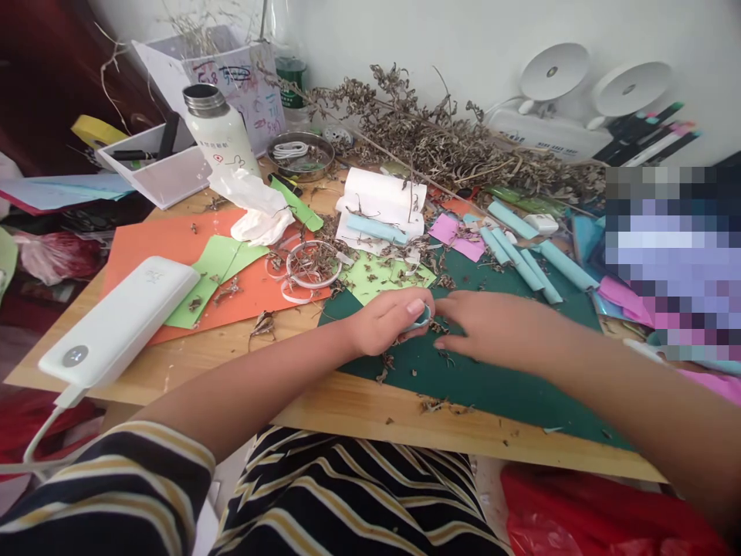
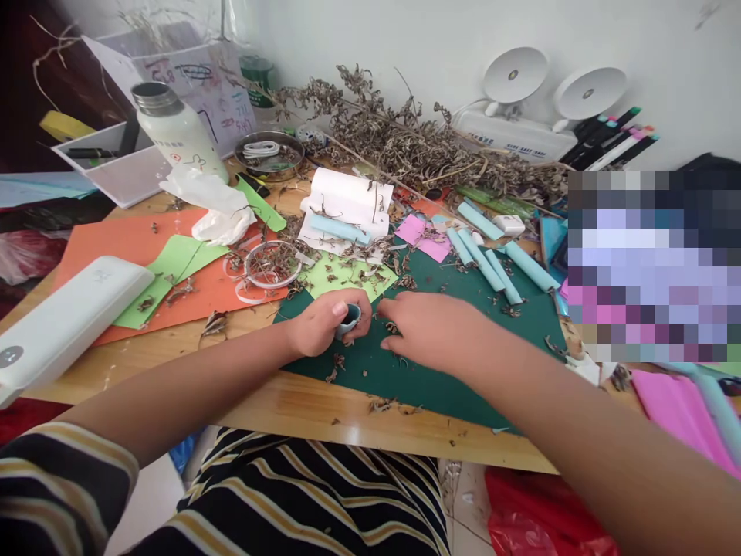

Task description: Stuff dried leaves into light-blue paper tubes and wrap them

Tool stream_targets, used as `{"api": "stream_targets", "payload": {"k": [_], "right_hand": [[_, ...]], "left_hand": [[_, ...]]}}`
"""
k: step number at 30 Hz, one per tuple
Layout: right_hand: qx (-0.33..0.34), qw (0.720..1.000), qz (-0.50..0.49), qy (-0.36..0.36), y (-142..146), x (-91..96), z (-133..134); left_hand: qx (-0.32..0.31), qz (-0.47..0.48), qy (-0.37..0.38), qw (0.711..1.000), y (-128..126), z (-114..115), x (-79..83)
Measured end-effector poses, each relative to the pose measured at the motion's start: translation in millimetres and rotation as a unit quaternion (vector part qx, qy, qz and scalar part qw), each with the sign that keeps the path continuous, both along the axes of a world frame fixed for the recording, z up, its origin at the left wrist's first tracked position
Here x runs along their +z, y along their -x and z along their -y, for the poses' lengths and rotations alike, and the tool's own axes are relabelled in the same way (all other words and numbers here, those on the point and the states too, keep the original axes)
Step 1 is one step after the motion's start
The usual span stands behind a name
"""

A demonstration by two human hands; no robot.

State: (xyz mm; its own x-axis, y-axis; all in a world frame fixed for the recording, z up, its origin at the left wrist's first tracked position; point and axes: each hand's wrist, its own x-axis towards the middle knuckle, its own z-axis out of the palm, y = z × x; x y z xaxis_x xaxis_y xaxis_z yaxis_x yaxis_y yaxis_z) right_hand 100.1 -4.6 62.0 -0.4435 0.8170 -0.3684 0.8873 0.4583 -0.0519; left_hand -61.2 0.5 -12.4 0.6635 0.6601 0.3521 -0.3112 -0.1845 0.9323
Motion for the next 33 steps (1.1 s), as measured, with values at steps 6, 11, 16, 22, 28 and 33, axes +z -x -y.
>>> {"api": "stream_targets", "payload": {"k": [6, 11, 16, 22, 28, 33], "right_hand": [[-0.096, 0.995, -0.013, 0.013, 0.0, -38.3, 11.6], [-0.149, 0.986, -0.078, -0.005, 15.3, -45.5, 26.3], [-0.156, 0.982, -0.105, -0.033, 33.0, -55.2, 34.3], [-0.14, 0.981, -0.129, -0.042, 30.6, -55.8, 37.8], [-0.103, 0.988, -0.07, -0.095, 26.2, -54.2, 37.3], [-0.084, 0.989, -0.063, -0.102, 22.3, -51.1, 33.5]], "left_hand": [[-0.001, 0.006, 0.0, 1.0, 0.0, -1.6, 0.0], [-0.003, 0.012, 0.01, 1.0, -1.1, -1.0, 2.8], [-0.006, 0.026, 0.021, 0.999, -1.4, -0.2, 3.6], [-0.01, 0.017, 0.017, 1.0, -0.7, -1.5, 3.1], [-0.004, 0.021, 0.005, 1.0, -1.1, -1.6, 3.9], [0.0, 0.023, 0.001, 1.0, -2.0, -1.7, 2.9]]}}
